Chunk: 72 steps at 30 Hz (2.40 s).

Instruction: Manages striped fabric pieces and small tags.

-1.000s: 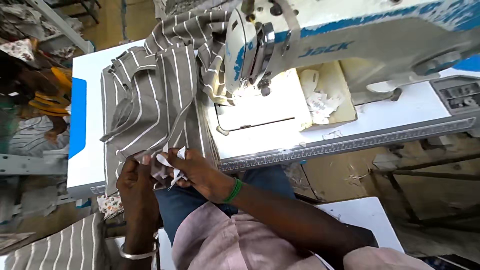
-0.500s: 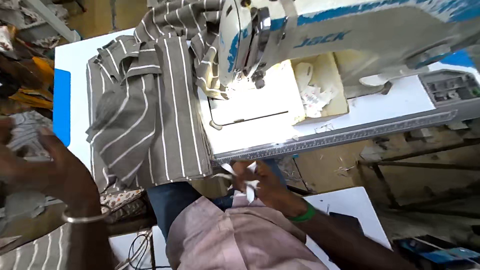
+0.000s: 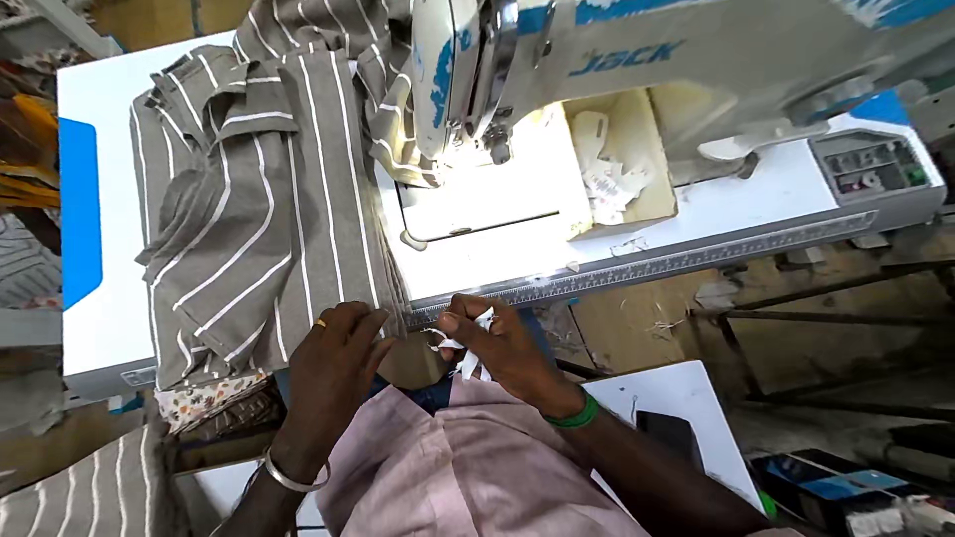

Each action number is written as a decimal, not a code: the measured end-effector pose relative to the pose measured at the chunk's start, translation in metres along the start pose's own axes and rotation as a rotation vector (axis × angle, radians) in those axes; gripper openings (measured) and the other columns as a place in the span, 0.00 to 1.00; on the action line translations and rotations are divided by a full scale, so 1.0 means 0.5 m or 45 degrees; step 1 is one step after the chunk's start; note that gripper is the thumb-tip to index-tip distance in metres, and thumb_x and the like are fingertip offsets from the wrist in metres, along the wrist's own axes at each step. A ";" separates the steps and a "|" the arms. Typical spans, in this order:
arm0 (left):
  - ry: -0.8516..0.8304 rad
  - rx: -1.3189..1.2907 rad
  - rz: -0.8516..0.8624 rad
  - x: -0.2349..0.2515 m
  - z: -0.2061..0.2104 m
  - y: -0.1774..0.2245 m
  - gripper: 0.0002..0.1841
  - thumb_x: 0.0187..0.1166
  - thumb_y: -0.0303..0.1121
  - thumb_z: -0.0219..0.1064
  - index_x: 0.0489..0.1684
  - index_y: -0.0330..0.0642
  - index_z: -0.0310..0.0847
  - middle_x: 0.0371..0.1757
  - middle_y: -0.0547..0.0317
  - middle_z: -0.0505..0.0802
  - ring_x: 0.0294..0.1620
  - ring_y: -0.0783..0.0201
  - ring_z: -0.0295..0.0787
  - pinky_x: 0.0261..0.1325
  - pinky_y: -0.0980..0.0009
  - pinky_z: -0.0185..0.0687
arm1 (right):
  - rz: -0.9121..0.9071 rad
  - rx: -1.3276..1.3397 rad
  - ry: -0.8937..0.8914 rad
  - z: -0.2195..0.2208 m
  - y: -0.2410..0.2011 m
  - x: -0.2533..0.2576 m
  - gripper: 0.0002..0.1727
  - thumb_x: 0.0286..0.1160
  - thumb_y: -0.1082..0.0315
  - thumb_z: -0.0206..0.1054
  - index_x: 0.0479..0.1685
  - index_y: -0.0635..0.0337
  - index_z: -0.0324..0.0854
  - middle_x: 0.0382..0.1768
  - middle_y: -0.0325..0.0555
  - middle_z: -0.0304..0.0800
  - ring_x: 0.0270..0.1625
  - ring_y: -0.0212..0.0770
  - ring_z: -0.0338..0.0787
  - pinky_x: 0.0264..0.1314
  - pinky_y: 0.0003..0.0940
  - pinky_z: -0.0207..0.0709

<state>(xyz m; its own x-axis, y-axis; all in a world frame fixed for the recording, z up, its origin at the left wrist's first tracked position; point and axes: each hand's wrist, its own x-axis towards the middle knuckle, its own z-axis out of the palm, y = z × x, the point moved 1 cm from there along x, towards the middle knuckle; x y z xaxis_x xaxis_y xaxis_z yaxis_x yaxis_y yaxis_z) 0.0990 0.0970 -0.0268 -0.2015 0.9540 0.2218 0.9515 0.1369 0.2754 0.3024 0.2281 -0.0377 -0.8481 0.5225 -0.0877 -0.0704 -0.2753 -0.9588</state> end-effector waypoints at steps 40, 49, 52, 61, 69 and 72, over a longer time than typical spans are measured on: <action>0.031 -0.225 -0.021 -0.001 -0.059 -0.085 0.27 0.77 0.48 0.73 0.71 0.43 0.82 0.69 0.49 0.87 0.69 0.50 0.83 0.70 0.47 0.78 | 0.027 0.356 0.123 -0.039 0.004 0.017 0.24 0.85 0.39 0.57 0.33 0.46 0.83 0.22 0.27 0.75 0.23 0.20 0.73 0.26 0.15 0.69; 0.342 -1.013 -0.576 -0.008 -0.024 -0.045 0.08 0.86 0.35 0.65 0.49 0.47 0.90 0.47 0.70 0.91 0.39 0.75 0.86 0.42 0.76 0.85 | 0.071 0.041 -0.068 0.016 0.000 0.013 0.17 0.92 0.54 0.55 0.51 0.56 0.84 0.33 0.43 0.86 0.23 0.31 0.79 0.20 0.21 0.72; 0.504 -1.416 -0.889 0.008 -0.064 -0.062 0.09 0.88 0.42 0.63 0.43 0.55 0.90 0.36 0.74 0.90 0.33 0.77 0.84 0.39 0.79 0.83 | 0.154 0.122 -0.092 0.067 -0.007 0.061 0.16 0.89 0.58 0.59 0.68 0.49 0.83 0.34 0.44 0.85 0.22 0.31 0.77 0.19 0.24 0.72; 0.484 -1.204 -0.652 0.016 -0.106 -0.069 0.11 0.87 0.36 0.64 0.53 0.46 0.92 0.57 0.67 0.95 0.32 0.78 0.88 0.30 0.83 0.82 | 0.350 0.598 -0.224 0.210 -0.007 0.229 0.10 0.92 0.63 0.55 0.55 0.56 0.78 0.33 0.37 0.81 0.26 0.25 0.77 0.23 0.18 0.71; 0.573 -1.178 -0.710 0.038 -0.099 -0.072 0.10 0.88 0.41 0.63 0.44 0.53 0.90 0.38 0.73 0.93 0.33 0.77 0.88 0.37 0.79 0.86 | 0.305 0.679 -0.232 0.200 -0.008 0.198 0.11 0.91 0.56 0.57 0.48 0.51 0.81 0.25 0.32 0.77 0.21 0.21 0.74 0.21 0.14 0.68; 0.521 -1.041 -0.715 0.051 -0.102 -0.084 0.11 0.88 0.42 0.63 0.33 0.56 0.84 0.26 0.76 0.86 0.22 0.80 0.79 0.26 0.82 0.76 | 0.112 0.363 -0.269 0.210 0.003 0.206 0.14 0.92 0.59 0.55 0.52 0.58 0.82 0.31 0.37 0.82 0.28 0.26 0.80 0.28 0.20 0.76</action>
<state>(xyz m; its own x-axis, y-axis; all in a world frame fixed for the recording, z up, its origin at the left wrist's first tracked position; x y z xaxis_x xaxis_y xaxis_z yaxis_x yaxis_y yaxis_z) 0.0418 0.1021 0.0149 -0.7691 0.6271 0.1233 0.2848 0.1636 0.9445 0.1599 0.1967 -0.0198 -0.9450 0.3170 -0.0802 -0.1108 -0.5412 -0.8335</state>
